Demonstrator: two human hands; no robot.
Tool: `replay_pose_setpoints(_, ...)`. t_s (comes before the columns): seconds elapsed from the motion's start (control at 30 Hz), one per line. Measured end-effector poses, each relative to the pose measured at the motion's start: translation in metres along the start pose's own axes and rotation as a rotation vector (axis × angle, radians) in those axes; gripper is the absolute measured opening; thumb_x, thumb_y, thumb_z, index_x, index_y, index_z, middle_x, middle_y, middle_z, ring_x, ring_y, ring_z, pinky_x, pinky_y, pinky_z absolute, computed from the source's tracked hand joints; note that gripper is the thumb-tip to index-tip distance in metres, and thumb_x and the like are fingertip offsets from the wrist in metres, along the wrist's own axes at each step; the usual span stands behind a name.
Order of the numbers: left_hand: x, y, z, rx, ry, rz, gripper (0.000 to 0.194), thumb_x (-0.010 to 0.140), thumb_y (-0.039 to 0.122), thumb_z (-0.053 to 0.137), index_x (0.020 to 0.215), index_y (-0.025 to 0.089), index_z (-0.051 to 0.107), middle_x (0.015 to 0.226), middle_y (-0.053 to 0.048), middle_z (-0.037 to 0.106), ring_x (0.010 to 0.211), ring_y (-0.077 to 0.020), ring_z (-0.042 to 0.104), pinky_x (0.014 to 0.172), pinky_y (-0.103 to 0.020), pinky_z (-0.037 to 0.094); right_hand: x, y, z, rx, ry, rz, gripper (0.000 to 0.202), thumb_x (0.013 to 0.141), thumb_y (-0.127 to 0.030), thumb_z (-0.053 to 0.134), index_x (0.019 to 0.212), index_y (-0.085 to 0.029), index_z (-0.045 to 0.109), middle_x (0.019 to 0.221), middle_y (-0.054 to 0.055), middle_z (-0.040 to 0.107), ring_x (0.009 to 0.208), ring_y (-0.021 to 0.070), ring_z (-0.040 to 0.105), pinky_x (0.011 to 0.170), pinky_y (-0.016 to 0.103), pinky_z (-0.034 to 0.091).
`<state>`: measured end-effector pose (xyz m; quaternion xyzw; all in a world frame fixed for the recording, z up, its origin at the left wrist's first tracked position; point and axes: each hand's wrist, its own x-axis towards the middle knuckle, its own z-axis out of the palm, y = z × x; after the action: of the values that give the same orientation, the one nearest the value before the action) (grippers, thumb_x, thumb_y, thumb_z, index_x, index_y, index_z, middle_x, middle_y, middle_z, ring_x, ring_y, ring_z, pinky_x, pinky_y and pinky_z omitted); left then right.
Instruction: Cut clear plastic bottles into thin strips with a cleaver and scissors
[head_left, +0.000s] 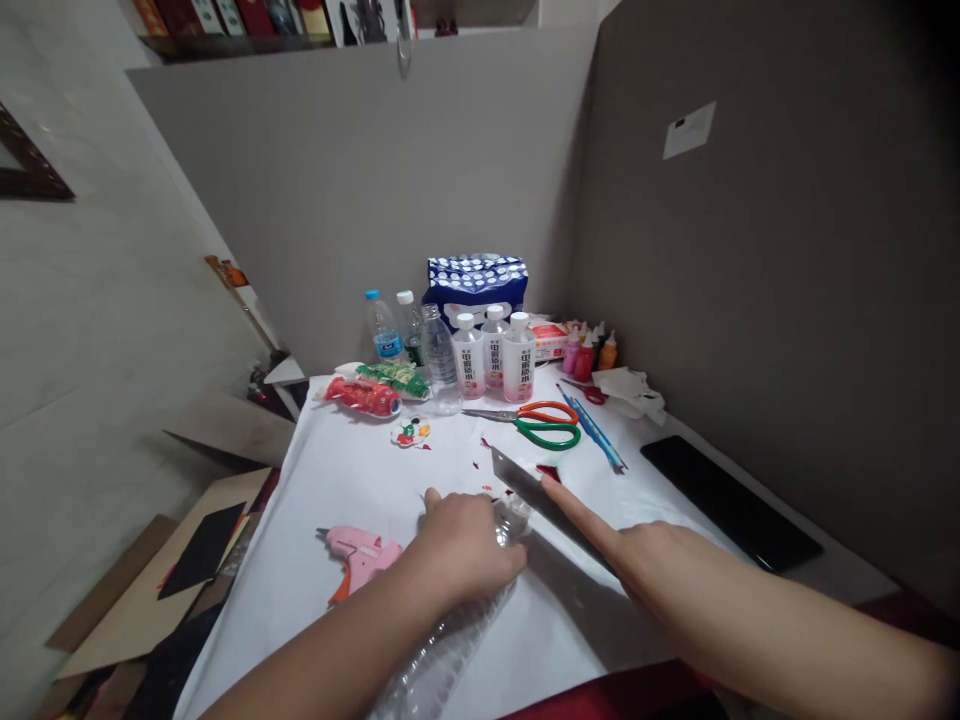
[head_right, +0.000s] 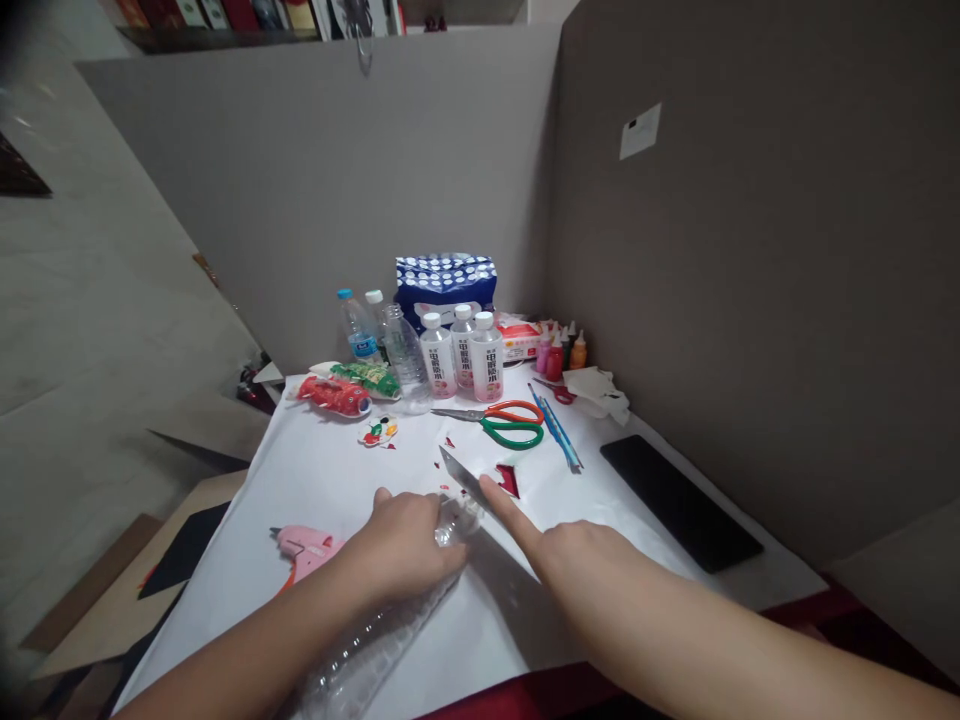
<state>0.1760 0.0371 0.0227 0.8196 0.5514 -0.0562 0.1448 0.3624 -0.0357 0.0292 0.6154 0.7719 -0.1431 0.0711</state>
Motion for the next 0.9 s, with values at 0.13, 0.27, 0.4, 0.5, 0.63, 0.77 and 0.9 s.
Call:
replay_pose_setpoints(0.13, 0.001, -0.004, 0.001, -0.041, -0.012, 0.017, 0.039, 0.069, 0.049, 0.051, 0.091, 0.021, 0.067, 0.090, -0.011, 0.070, 0.087, -0.0307, 0.064, 0.076, -0.038, 0.047, 0.005, -0.004, -0.004, -0.069, 0.000, 0.022, 0.121, 0.056, 0.002, 0.056, 0.147, -0.032, -0.017, 0.060, -0.002, 0.061, 0.051, 0.0195, 0.057, 0.045, 0.024, 0.021)
replay_pose_setpoints(0.27, 0.004, -0.010, 0.007, -0.085, -0.016, -0.010, 0.037, 0.067, 0.044, 0.054, 0.093, 0.020, 0.067, 0.092, -0.010, 0.070, 0.082, -0.0276, 0.065, 0.062, -0.031, 0.048, 0.021, -0.014, -0.022, -0.106, -0.036, -0.041, 0.115, 0.060, 0.004, 0.052, 0.147, -0.029, -0.015, 0.070, 0.003, 0.066, 0.052, 0.0182, 0.057, 0.046, 0.023, 0.025)
replay_pose_setpoints(0.4, 0.005, -0.011, 0.008, -0.044, -0.033, -0.036, 0.031, 0.065, 0.041, 0.055, 0.082, 0.019, 0.067, 0.084, -0.012, 0.069, 0.077, -0.0282, 0.066, 0.057, -0.031, 0.047, 0.037, -0.027, -0.042, -0.081, -0.026, -0.072, 0.108, 0.065, 0.005, 0.048, 0.149, -0.031, -0.011, 0.084, 0.008, 0.068, 0.063, 0.0202, 0.062, 0.048, 0.023, 0.029)
replay_pose_setpoints(0.5, 0.005, -0.010, 0.006, -0.067, -0.048, -0.058, 0.031, 0.064, 0.041, 0.056, 0.083, 0.019, 0.066, 0.085, -0.012, 0.070, 0.077, -0.0290, 0.066, 0.056, -0.031, 0.047, 0.049, -0.037, -0.053, -0.095, -0.055, -0.073, 0.106, 0.068, 0.001, 0.052, 0.149, -0.032, -0.009, 0.090, 0.010, 0.068, 0.069, 0.0236, 0.065, 0.048, 0.023, 0.030)
replay_pose_setpoints(0.63, 0.004, -0.007, 0.004, -0.058, -0.040, -0.093, 0.029, 0.067, 0.041, 0.054, 0.082, 0.019, 0.067, 0.086, -0.013, 0.070, 0.085, -0.0321, 0.065, 0.079, -0.040, 0.049, 0.060, -0.038, -0.056, -0.082, -0.060, -0.125, 0.103, 0.072, -0.004, 0.055, 0.150, -0.032, -0.007, 0.087, 0.010, 0.068, 0.066, 0.0240, 0.064, 0.048, 0.024, 0.032)
replay_pose_setpoints(0.77, 0.004, -0.001, 0.004, -0.027, -0.012, -0.091, 0.026, 0.069, 0.040, 0.054, 0.077, 0.018, 0.066, 0.080, -0.012, 0.070, 0.089, -0.0343, 0.064, 0.101, -0.055, 0.031, 0.062, -0.030, -0.051, -0.048, -0.006, -0.159, 0.098, 0.075, -0.008, 0.054, 0.150, -0.035, -0.003, 0.085, 0.009, 0.068, 0.065, 0.0248, 0.064, 0.049, 0.025, 0.034)
replay_pose_setpoints(0.9, 0.005, 0.001, 0.006, -0.011, 0.004, -0.084, 0.027, 0.070, 0.039, 0.053, 0.079, 0.017, 0.067, 0.080, -0.012, 0.071, 0.088, -0.0336, 0.064, 0.102, -0.055, 0.028, 0.061, -0.025, -0.050, -0.050, 0.012, -0.191, 0.098, 0.073, -0.007, 0.053, 0.150, -0.032, -0.003, 0.085, 0.009, 0.068, 0.067, 0.0267, 0.065, 0.049, 0.026, 0.036)
